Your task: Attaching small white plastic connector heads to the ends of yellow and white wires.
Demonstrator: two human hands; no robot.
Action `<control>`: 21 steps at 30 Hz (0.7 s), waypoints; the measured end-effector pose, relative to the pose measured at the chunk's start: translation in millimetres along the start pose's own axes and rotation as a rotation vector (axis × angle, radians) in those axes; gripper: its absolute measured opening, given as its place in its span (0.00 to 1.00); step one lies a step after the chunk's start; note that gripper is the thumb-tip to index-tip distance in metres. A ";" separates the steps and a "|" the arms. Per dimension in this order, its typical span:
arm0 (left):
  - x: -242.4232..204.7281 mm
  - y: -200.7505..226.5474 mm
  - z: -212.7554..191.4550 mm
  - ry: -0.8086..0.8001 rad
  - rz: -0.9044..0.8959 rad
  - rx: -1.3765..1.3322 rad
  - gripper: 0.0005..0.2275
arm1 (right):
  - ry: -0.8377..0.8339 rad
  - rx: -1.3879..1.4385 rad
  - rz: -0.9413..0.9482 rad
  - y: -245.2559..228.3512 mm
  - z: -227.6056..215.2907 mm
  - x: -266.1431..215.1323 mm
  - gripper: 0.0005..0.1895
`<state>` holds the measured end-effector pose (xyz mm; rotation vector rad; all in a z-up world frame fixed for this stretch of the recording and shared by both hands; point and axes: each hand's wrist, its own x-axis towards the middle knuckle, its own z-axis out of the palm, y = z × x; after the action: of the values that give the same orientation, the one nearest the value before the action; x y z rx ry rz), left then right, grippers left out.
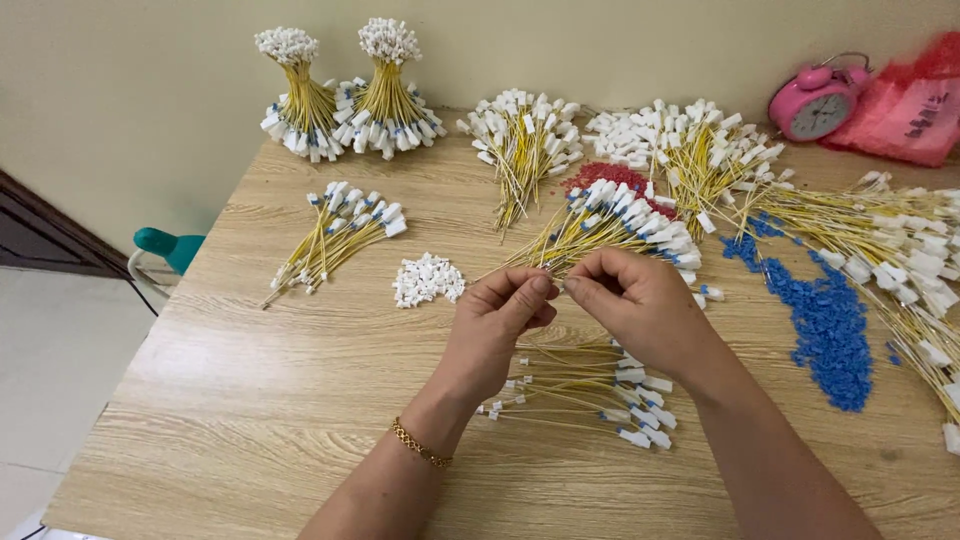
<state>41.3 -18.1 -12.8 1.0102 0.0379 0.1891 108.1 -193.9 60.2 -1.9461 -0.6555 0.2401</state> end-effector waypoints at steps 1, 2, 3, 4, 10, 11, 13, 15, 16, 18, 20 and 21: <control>-0.6 1.6 1.0 0.001 0.000 0.000 0.07 | -0.001 0.000 0.000 -4.0 0.0 -0.6 0.08; -1.1 3.2 2.2 0.001 -0.002 0.002 0.07 | -0.005 -0.016 0.038 -7.9 -0.1 -1.3 0.08; -1.6 4.6 3.4 0.002 -0.005 0.004 0.07 | -0.008 -0.032 0.075 -11.7 -0.1 -2.1 0.08; -1.5 4.1 3.5 0.002 -0.006 0.003 0.07 | -0.008 -0.032 0.076 -11.3 0.1 -2.2 0.08; -1.7 2.6 5.0 0.035 -0.032 -0.037 0.08 | -0.008 0.003 0.096 -6.8 2.8 -1.2 0.09; -2.1 3.5 6.0 0.042 -0.048 -0.051 0.08 | -0.005 -0.013 0.086 -5.8 2.1 -0.3 0.09; -2.5 4.4 7.2 0.049 -0.065 -0.065 0.08 | -0.001 -0.030 0.077 -3.9 1.6 0.6 0.08; -2.5 4.2 7.5 0.059 -0.090 -0.098 0.08 | 0.011 0.019 0.087 -2.0 2.1 0.5 0.08; -2.8 4.7 7.4 0.059 -0.091 -0.098 0.08 | 0.011 0.019 0.087 -4.1 1.9 0.2 0.08; -3.3 5.9 7.5 0.062 -0.109 -0.119 0.09 | 0.004 -0.009 0.102 -8.2 1.4 -0.4 0.08; -3.2 6.5 7.6 0.064 -0.114 -0.130 0.09 | 0.002 -0.009 0.103 -8.8 0.9 -0.7 0.08; -3.2 6.9 7.6 0.065 -0.120 -0.141 0.10 | 0.000 -0.009 0.105 -9.1 0.8 -0.8 0.07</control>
<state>38.1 -21.5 -3.1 0.8581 0.1424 0.1134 104.0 -190.8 67.8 -1.9919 -0.5563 0.3020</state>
